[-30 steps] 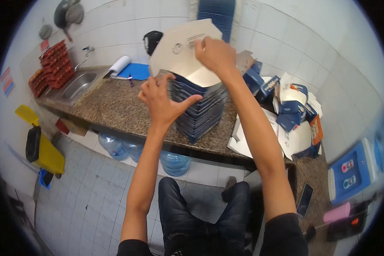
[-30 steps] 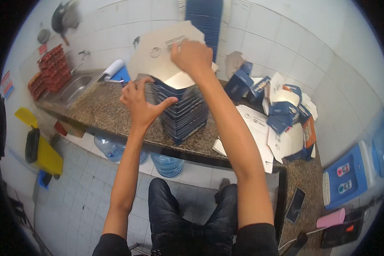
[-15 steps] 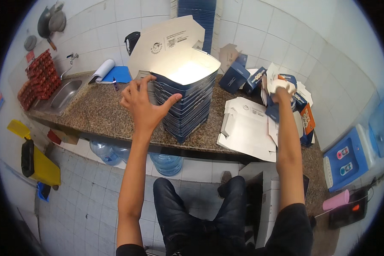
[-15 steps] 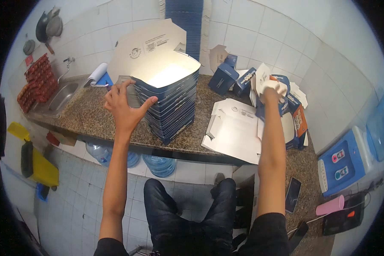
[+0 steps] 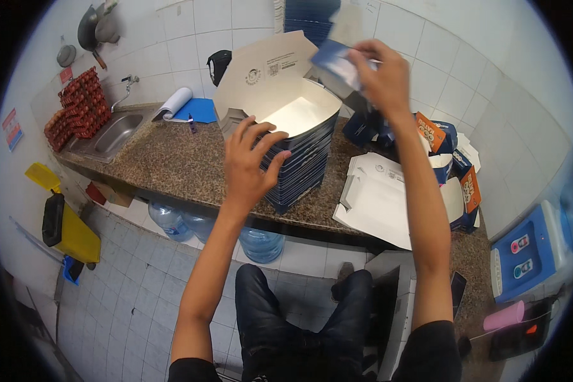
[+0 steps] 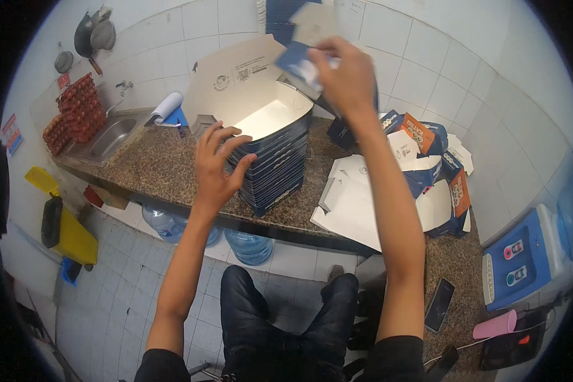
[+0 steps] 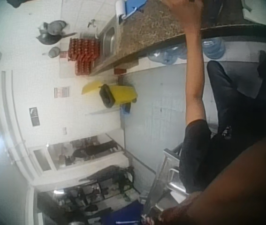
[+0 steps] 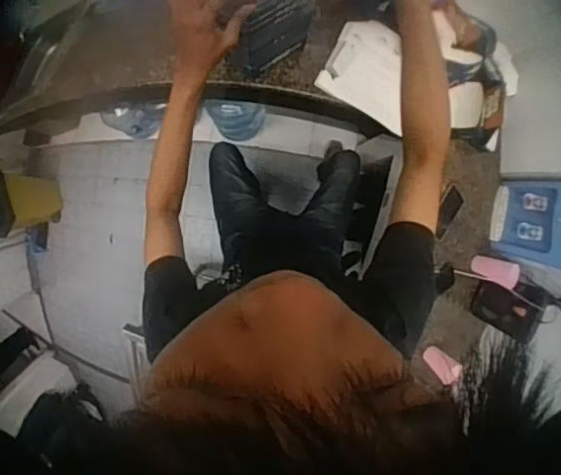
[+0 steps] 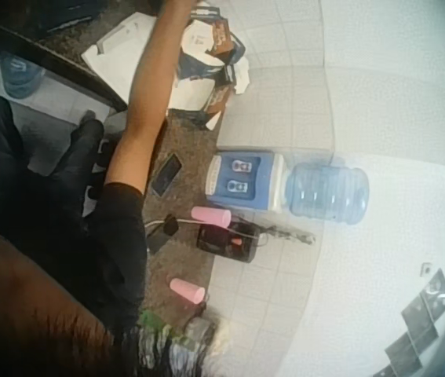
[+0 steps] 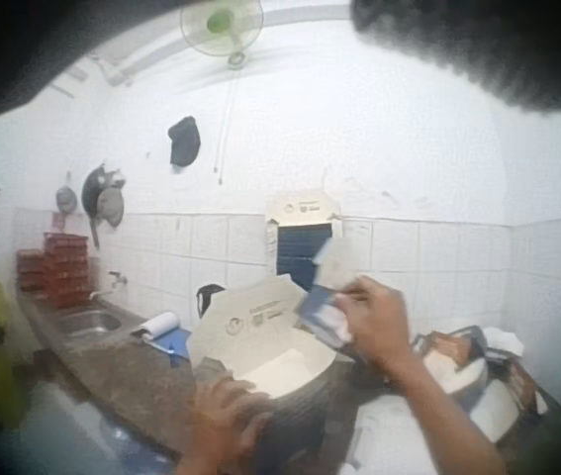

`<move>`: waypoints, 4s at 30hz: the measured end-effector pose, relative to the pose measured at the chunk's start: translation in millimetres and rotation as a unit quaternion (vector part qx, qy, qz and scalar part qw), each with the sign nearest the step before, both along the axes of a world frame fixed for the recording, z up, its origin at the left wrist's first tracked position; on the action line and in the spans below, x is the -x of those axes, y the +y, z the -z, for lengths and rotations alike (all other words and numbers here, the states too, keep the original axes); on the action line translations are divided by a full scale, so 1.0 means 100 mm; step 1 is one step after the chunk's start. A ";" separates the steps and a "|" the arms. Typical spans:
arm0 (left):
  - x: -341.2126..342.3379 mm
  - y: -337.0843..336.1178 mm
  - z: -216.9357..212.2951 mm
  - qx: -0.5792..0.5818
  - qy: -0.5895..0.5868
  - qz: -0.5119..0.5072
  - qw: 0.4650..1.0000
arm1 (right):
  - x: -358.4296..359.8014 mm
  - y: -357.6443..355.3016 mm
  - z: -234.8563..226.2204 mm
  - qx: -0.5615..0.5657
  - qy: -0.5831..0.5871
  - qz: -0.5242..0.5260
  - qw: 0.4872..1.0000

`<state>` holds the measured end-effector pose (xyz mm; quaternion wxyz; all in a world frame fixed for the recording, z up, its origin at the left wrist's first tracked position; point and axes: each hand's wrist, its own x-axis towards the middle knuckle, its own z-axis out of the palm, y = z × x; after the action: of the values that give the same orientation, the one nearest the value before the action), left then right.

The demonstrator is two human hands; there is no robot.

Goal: Assembling and stacking cardboard food delivery boxes in a kitchen setting.

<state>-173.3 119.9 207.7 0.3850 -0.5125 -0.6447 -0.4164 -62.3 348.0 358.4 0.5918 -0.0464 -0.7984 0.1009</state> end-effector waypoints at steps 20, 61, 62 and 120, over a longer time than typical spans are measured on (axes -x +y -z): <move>0.08 -0.10 -0.11 -0.019 -0.004 0.005 1.000 | 0.79 0.62 -0.04 -0.046 -0.296 0.162 0.940; 0.14 -0.02 -0.16 -0.023 -0.051 -0.165 0.985 | 0.77 -1.07 0.42 -0.164 -0.386 0.005 0.908; 0.13 -0.03 -0.16 -0.020 -0.070 -0.173 0.982 | 0.76 -1.06 0.47 -0.170 -0.388 0.002 0.906; 0.58 0.44 0.68 -0.145 -0.314 0.061 0.936 | 1.03 0.43 0.52 0.259 -0.438 -0.049 0.859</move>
<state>-231.5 164.1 139.3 0.2070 -0.3329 -0.6328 -0.6678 -165.1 391.0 306.5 0.1416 -0.1981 -0.9215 0.3024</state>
